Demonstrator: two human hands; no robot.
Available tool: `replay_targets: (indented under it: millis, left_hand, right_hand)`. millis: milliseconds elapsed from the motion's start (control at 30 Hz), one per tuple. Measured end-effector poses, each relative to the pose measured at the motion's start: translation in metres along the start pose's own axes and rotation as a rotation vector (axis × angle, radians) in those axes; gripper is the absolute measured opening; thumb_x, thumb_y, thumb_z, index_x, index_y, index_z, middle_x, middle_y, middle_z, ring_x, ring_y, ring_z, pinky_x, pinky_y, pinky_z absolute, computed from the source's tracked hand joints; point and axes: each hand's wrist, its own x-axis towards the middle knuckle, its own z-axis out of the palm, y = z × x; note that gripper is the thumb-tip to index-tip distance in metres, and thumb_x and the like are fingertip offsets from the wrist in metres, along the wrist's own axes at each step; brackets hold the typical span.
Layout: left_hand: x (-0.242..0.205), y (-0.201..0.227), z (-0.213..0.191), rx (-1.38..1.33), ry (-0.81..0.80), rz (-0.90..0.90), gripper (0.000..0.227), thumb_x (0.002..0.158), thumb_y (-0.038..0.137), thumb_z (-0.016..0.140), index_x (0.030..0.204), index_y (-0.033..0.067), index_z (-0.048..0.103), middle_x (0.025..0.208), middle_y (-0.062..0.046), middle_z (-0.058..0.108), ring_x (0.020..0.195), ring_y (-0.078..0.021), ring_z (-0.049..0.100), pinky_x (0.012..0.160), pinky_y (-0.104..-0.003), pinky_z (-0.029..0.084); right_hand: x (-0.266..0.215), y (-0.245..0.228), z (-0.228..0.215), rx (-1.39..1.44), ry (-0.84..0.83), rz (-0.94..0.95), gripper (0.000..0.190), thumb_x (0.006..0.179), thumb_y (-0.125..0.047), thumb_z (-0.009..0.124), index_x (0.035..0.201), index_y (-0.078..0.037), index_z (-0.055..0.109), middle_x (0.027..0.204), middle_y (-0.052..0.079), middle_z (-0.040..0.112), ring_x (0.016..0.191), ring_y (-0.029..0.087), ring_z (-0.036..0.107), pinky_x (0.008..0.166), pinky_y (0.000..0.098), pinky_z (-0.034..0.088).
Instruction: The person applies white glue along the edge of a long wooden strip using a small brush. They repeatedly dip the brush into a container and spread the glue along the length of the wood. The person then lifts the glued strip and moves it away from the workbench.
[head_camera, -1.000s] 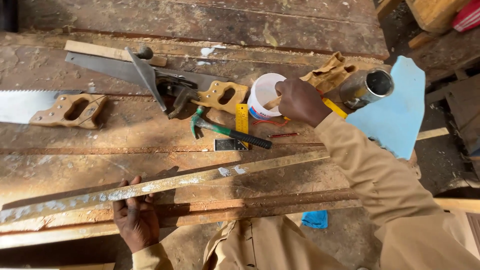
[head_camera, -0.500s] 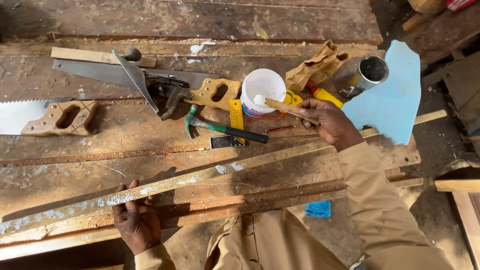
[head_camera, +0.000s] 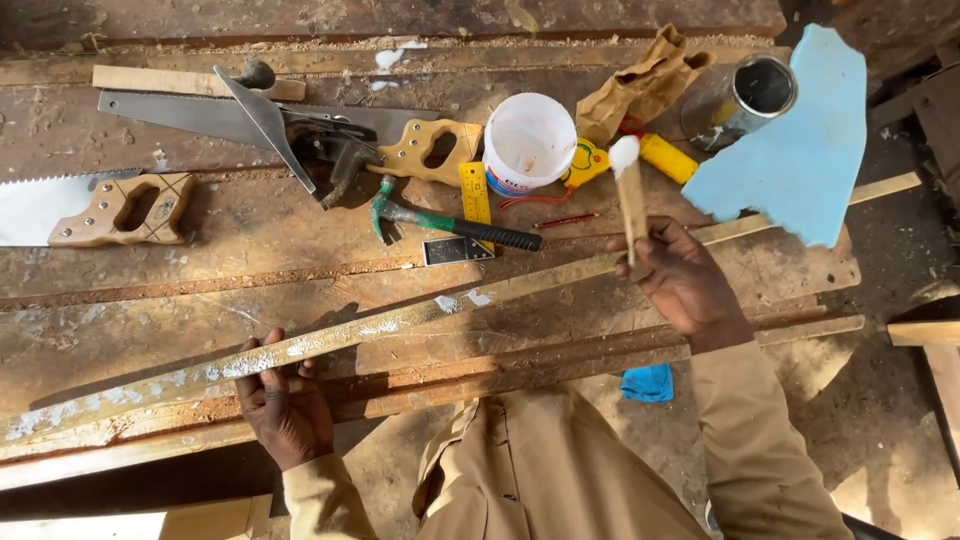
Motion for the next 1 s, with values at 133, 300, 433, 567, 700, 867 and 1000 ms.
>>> replay_targets:
  millis: [133,300,433,567,700,867,1000]
  left_hand:
    - [0.003,-0.010,-0.014,0.030,-0.005,0.040,0.038,0.086,0.019,0.057,0.121,0.0102,0.046,0.118,-0.014,0.057,0.097,-0.0158,0.061,0.077,-0.024,0.052]
    - [0.000,-0.004,-0.004,0.021,-0.016,0.045,0.038,0.086,0.018,0.057,0.122,0.0098,0.046,0.118,-0.015,0.056,0.097,-0.0160,0.061,0.077,-0.023,0.053]
    - [0.002,-0.007,-0.010,0.024,-0.021,0.040,0.038,0.086,0.019,0.057,0.122,0.0098,0.046,0.118,-0.015,0.056,0.097,-0.0162,0.061,0.077,-0.023,0.053]
    - [0.005,-0.013,-0.019,0.030,-0.025,0.032,0.038,0.087,0.020,0.056,0.122,0.0108,0.046,0.121,-0.014,0.055,0.100,-0.0171,0.061,0.079,-0.024,0.054]
    - [0.000,-0.010,-0.020,0.046,-0.029,0.017,0.039,0.089,0.027,0.052,0.125,0.0141,0.044,0.122,-0.012,0.054,0.106,-0.0200,0.058,0.084,-0.030,0.053]
    - [-0.011,0.003,-0.006,-0.149,-0.103,-0.043,0.046,0.087,0.024,0.061,0.127,0.0102,0.044,0.119,-0.010,0.059,0.102,-0.0222,0.057,0.080,-0.041,0.054]
    - [-0.007,-0.001,-0.006,-0.123,-0.072,-0.055,0.044,0.087,0.025,0.060,0.127,0.0121,0.046,0.118,-0.011,0.058,0.107,-0.0208,0.057,0.082,-0.041,0.054]
  right_hand:
    - [-0.030,0.018,0.028,-0.301,0.075,0.000,0.030,0.079,-0.009,0.063,0.104,-0.001,0.050,0.082,0.021,0.061,0.073,0.025,0.061,0.070,0.0367,0.048]
    - [-0.053,0.033,0.043,-0.558,0.099,0.069,0.027,0.084,-0.009,0.056,0.108,0.002,0.051,0.077,0.024,0.061,0.068,0.026,0.060,0.068,0.0385,0.049]
    - [-0.059,0.030,0.064,-0.827,0.122,0.034,0.025,0.085,-0.013,0.055,0.107,-0.001,0.054,0.076,0.020,0.064,0.068,0.024,0.063,0.070,0.0397,0.050]
    - [-0.059,0.036,0.058,-0.994,0.130,-0.049,0.024,0.086,-0.014,0.051,0.108,-0.004,0.057,0.079,0.019,0.065,0.077,0.033,0.066,0.072,0.0469,0.050]
    - [-0.066,0.031,0.057,-1.010,0.174,-0.012,0.025,0.085,-0.015,0.052,0.107,-0.006,0.058,0.083,0.019,0.066,0.081,0.031,0.065,0.075,0.0471,0.049]
    - [-0.067,0.024,0.060,-1.013,0.284,0.224,0.033,0.076,-0.028,0.052,0.101,-0.009,0.059,0.097,0.009,0.067,0.103,0.021,0.060,0.075,0.0367,0.050]
    - [-0.068,0.025,0.054,-0.964,0.265,0.155,0.030,0.081,-0.023,0.050,0.105,-0.005,0.058,0.087,0.010,0.065,0.067,0.018,0.060,0.057,0.0306,0.047]
